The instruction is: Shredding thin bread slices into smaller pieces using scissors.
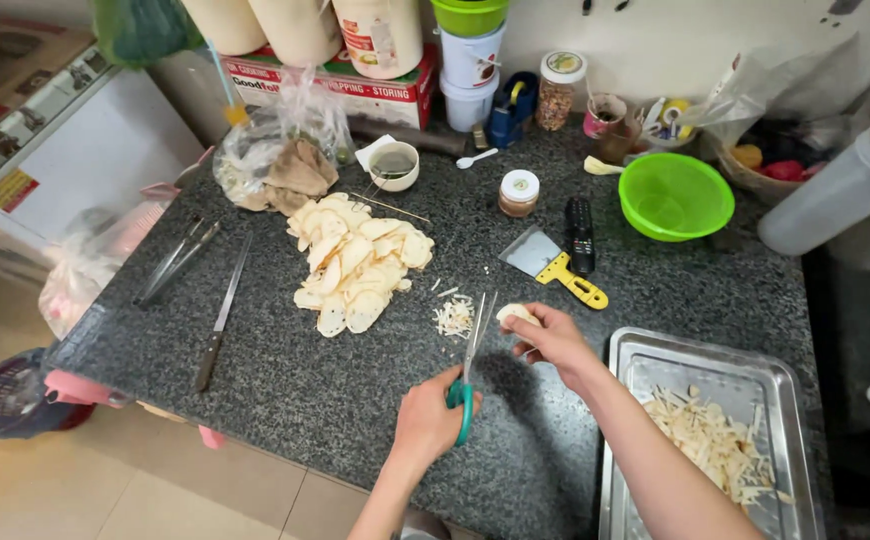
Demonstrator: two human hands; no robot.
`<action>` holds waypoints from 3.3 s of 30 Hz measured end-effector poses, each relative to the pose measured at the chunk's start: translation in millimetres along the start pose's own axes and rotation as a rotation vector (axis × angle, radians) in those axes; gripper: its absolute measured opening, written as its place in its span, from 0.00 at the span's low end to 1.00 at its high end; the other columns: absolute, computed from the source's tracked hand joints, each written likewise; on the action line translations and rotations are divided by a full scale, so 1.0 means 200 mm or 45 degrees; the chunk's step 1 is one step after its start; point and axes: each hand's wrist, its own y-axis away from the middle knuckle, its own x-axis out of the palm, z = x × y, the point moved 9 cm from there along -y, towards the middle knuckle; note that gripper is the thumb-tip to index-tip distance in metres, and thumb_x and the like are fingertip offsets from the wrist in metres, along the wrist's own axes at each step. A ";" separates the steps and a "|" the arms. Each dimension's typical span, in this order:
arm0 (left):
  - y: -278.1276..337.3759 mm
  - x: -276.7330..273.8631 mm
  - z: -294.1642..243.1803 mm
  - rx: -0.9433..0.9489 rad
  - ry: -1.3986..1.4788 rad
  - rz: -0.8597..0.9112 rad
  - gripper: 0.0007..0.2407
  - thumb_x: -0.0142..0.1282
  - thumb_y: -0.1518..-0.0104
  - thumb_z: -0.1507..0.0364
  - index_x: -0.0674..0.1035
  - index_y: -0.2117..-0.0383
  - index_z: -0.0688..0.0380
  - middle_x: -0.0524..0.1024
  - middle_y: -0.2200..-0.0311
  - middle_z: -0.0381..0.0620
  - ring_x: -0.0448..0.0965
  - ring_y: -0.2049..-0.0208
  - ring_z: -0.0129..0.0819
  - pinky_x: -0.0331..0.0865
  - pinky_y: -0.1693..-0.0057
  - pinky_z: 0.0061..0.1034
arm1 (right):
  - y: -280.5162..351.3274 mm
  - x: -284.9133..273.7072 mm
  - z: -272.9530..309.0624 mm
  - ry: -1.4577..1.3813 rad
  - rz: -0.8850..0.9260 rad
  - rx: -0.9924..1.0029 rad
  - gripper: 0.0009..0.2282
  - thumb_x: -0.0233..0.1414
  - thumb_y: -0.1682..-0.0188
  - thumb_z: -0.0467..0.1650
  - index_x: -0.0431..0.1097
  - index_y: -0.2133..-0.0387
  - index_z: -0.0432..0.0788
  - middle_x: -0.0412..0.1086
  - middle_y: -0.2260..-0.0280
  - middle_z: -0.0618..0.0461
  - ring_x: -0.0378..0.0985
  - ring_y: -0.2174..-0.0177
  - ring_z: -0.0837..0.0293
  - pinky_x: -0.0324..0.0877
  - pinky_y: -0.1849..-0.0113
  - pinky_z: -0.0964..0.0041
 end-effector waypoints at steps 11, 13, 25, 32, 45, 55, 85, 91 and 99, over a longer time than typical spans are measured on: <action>-0.19 0.00 0.05 0.077 -0.130 0.104 0.22 0.58 0.54 0.57 0.81 0.50 0.40 0.83 0.64 0.48 0.82 0.62 0.53 0.74 0.57 0.39 | -0.16 0.08 -0.03 0.018 -0.053 -0.031 0.10 0.57 0.50 0.30 0.77 0.58 0.37 0.77 0.70 0.51 0.64 0.83 0.65 0.57 0.81 0.71; -0.23 -0.02 0.04 0.078 -0.118 0.155 0.21 0.57 0.55 0.58 0.81 0.51 0.39 0.84 0.66 0.48 0.82 0.64 0.52 0.74 0.57 0.39 | -0.19 0.11 -0.04 0.019 -0.057 -0.032 0.11 0.57 0.50 0.31 0.77 0.58 0.37 0.78 0.69 0.50 0.64 0.82 0.65 0.58 0.80 0.71; -0.44 0.00 0.16 0.218 -0.084 0.272 0.15 0.58 0.54 0.59 0.83 0.62 0.44 0.82 0.74 0.49 0.80 0.71 0.53 0.72 0.62 0.40 | -0.21 0.22 -0.11 -0.033 -0.202 0.061 0.12 0.56 0.50 0.32 0.77 0.57 0.37 0.77 0.67 0.49 0.72 0.74 0.62 0.64 0.73 0.71; -0.48 0.02 0.23 0.168 -0.034 0.345 0.19 0.58 0.55 0.61 0.84 0.54 0.40 0.83 0.73 0.47 0.81 0.71 0.48 0.73 0.61 0.35 | -0.25 0.23 -0.14 0.000 -0.249 0.054 0.10 0.56 0.50 0.30 0.78 0.60 0.36 0.77 0.69 0.50 0.73 0.74 0.62 0.64 0.74 0.71; -0.53 0.14 0.41 -0.013 0.134 0.526 0.21 0.64 0.55 0.58 0.83 0.50 0.38 0.82 0.81 0.39 0.86 0.69 0.37 0.77 0.47 0.39 | -0.38 0.13 -0.34 0.069 -0.350 0.037 0.13 0.64 0.56 0.38 0.77 0.67 0.41 0.79 0.72 0.49 0.79 0.80 0.63 0.70 0.82 0.77; -0.45 0.07 0.34 0.010 -0.039 0.545 0.27 0.60 0.53 0.50 0.78 0.44 0.38 0.83 0.56 0.49 0.76 0.44 0.56 0.66 0.36 0.47 | -0.31 0.15 -0.18 0.046 -0.330 -0.037 0.15 0.63 0.53 0.37 0.75 0.60 0.39 0.77 0.69 0.50 0.73 0.81 0.65 0.62 0.84 0.77; -0.47 0.10 0.30 -0.008 0.024 0.524 0.23 0.63 0.54 0.53 0.81 0.48 0.34 0.84 0.65 0.49 0.80 0.50 0.57 0.73 0.41 0.47 | -0.31 0.16 -0.19 -0.006 -0.232 -0.083 0.09 0.61 0.51 0.33 0.74 0.66 0.38 0.75 0.73 0.50 0.67 0.82 0.66 0.54 0.84 0.77; -0.48 0.11 0.32 -0.005 0.040 0.513 0.24 0.64 0.55 0.53 0.81 0.48 0.36 0.84 0.65 0.52 0.80 0.50 0.58 0.73 0.42 0.48 | -0.32 0.17 -0.22 0.005 -0.234 -0.064 0.10 0.61 0.51 0.34 0.74 0.66 0.38 0.74 0.74 0.51 0.66 0.82 0.66 0.54 0.85 0.78; -0.48 0.09 0.34 -0.002 0.071 0.483 0.23 0.64 0.56 0.52 0.83 0.51 0.38 0.84 0.68 0.52 0.80 0.51 0.59 0.73 0.43 0.48 | -0.36 0.17 -0.28 0.052 -0.222 -0.019 0.09 0.62 0.52 0.34 0.75 0.69 0.39 0.73 0.77 0.52 0.67 0.83 0.66 0.56 0.85 0.78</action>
